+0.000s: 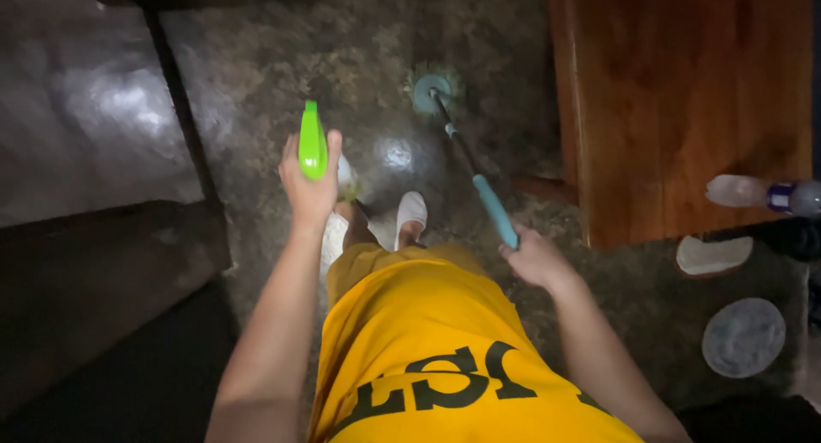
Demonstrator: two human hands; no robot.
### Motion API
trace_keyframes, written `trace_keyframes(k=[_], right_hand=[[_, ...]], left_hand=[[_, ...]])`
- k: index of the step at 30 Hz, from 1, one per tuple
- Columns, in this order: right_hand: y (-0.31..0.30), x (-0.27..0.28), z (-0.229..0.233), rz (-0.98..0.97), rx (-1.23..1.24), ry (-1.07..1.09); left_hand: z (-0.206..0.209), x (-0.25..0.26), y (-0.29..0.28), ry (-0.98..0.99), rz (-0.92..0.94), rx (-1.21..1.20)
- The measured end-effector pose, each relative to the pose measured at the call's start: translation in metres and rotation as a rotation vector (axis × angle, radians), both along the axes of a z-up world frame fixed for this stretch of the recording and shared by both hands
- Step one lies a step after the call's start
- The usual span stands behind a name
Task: Spraying cleaning solution and mopping a floor.
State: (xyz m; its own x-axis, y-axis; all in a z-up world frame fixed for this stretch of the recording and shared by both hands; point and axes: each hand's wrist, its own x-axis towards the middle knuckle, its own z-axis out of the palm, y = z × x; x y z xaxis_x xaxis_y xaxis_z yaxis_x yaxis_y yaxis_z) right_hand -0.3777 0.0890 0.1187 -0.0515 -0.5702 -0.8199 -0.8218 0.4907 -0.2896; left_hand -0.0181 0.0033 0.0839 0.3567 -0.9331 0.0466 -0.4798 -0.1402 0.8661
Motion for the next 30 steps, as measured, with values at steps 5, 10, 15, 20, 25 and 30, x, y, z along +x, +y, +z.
trace_keyframes(k=[5, 10, 15, 20, 25, 30], right_hand=[[-0.065, 0.006, -0.053, -0.013, 0.189, 0.037], [-0.15, 0.017, -0.114, -0.013, 0.141, -0.012], [-0.143, 0.044, -0.154, -0.106, 0.126, -0.045], [-0.057, 0.061, -0.105, 0.112, 0.002, -0.022], [-0.002, 0.079, -0.095, 0.186, -0.376, -0.099], [-0.071, 0.122, -0.101, -0.22, 0.222, -0.089]], left_hand=[[0.013, 0.015, 0.019, 0.086, 0.022, 0.05], [0.024, 0.029, 0.02, 0.135, 0.018, 0.107], [0.03, 0.052, 0.015, 0.081, -0.116, 0.048], [0.029, 0.083, 0.017, 0.059, -0.162, 0.048], [0.03, 0.11, 0.02, 0.084, -0.115, 0.071], [0.036, 0.129, 0.019, 0.1, -0.089, 0.035]])
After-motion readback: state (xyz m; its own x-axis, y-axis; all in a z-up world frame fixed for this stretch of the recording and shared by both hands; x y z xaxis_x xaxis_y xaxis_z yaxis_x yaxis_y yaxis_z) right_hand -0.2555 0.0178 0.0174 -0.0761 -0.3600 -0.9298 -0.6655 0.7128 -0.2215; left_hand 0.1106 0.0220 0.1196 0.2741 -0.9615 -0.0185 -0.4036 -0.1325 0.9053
